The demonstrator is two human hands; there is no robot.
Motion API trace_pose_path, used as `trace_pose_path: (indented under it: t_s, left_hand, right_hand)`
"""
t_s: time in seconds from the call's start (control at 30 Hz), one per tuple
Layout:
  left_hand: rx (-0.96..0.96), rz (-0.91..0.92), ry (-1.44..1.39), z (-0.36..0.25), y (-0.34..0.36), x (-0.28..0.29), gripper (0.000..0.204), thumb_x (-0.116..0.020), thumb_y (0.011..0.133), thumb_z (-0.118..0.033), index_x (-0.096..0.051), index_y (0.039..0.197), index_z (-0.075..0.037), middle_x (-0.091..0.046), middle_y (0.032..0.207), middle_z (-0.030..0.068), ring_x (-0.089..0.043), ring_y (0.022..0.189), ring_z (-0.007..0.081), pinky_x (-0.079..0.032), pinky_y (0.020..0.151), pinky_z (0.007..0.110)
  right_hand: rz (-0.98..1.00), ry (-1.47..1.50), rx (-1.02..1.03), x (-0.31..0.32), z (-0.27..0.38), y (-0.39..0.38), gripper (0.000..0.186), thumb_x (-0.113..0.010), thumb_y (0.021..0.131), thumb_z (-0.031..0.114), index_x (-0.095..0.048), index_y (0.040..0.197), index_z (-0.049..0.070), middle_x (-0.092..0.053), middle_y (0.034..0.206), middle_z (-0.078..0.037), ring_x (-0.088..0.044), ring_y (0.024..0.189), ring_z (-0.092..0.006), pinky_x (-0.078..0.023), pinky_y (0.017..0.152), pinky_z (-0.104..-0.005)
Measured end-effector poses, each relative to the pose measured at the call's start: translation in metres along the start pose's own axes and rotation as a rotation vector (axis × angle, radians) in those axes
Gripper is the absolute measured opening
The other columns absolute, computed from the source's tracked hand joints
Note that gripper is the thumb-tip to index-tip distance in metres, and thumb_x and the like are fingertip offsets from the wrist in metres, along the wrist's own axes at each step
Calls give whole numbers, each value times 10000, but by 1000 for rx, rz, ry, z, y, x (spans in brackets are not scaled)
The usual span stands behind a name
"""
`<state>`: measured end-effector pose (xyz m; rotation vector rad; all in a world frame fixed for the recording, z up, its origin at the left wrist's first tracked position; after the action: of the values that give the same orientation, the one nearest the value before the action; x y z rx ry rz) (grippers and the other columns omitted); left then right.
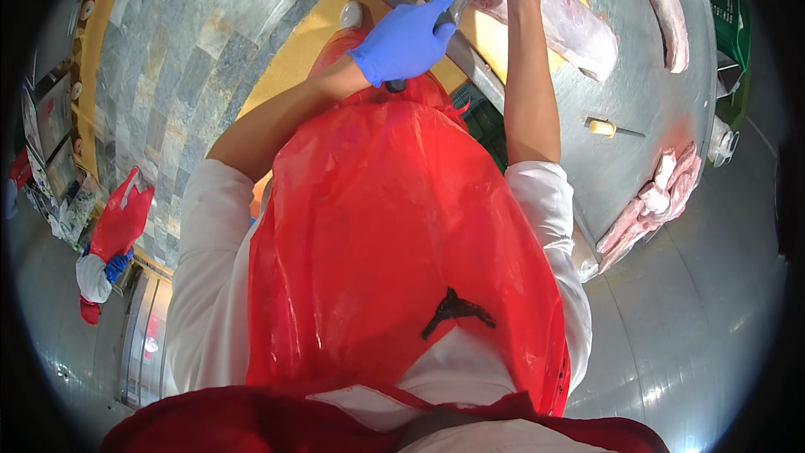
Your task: The person trims fat from large pieces of raw meat using a knife on a yellow cutting board. They repeatedly separate lean meat from fat and place the trimmed pieces into a metal tray while discarding fat into a green crate.
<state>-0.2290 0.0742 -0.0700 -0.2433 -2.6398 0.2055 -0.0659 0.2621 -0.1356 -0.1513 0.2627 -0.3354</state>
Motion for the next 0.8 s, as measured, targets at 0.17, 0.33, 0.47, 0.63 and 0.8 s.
trace_pose_path:
  t_s: [0.17, 0.33, 0.47, 0.63, 0.8]
  left_hand:
    - [11, -26, 131, -12, 27, -11, 640, -580, 934, -190, -338, 1521, -109, -647, 719, 221, -641, 689, 414, -510, 703, 485]
    - [-22, 44, 136, -17, -24, -19, 599, -554, 939, -201, -363, 1495, -88, -645, 683, 206, -617, 627, 441, -507, 682, 519]
    - [-37, -32, 181, -7, 21, -34, 640, -568, 929, -156, -331, 1523, -149, -641, 670, 206, -629, 607, 417, -513, 638, 520]
    - [-78, -38, 66, -8, -19, -50, 641, -563, 937, -183, -320, 1531, -175, -619, 650, 238, -619, 590, 435, -501, 579, 518]
    - [86, 57, 248, -18, 30, -62, 700, -574, 956, -215, -228, 1564, -188, -636, 964, 273, -668, 792, 431, -550, 671, 470]
  right_hand:
    - [27, -116, 92, 3, 9, 11, 294, -711, 932, 295, -572, 759, 101, -416, 538, 41, -375, 425, -68, -278, 394, -267]
    - [52, -77, 58, 7, 28, 19, 290, -734, 912, 298, -601, 754, 94, -425, 551, 36, -376, 451, -82, -304, 428, -285]
    - [161, 102, -401, -7, 32, 21, 292, -754, 896, 305, -608, 740, 106, -438, 571, 36, -374, 458, -82, -295, 432, -289]
    - [141, -135, 32, 3, 48, 24, 293, -764, 887, 318, -614, 743, 111, -446, 573, 36, -368, 452, -82, -290, 426, -290]
    - [138, -141, -31, 12, 61, 21, 279, -769, 876, 336, -602, 792, 129, -433, 554, 25, -389, 437, -97, -318, 414, -288]
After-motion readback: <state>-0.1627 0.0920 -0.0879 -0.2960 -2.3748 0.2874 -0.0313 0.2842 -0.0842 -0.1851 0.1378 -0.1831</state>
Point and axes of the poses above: each hand's wrist, its own y-axis towards the middle knuckle, its own x-axis out of the back of the hand, z = x × y, the point moved 7 cm from there along y, towards the middle knuckle
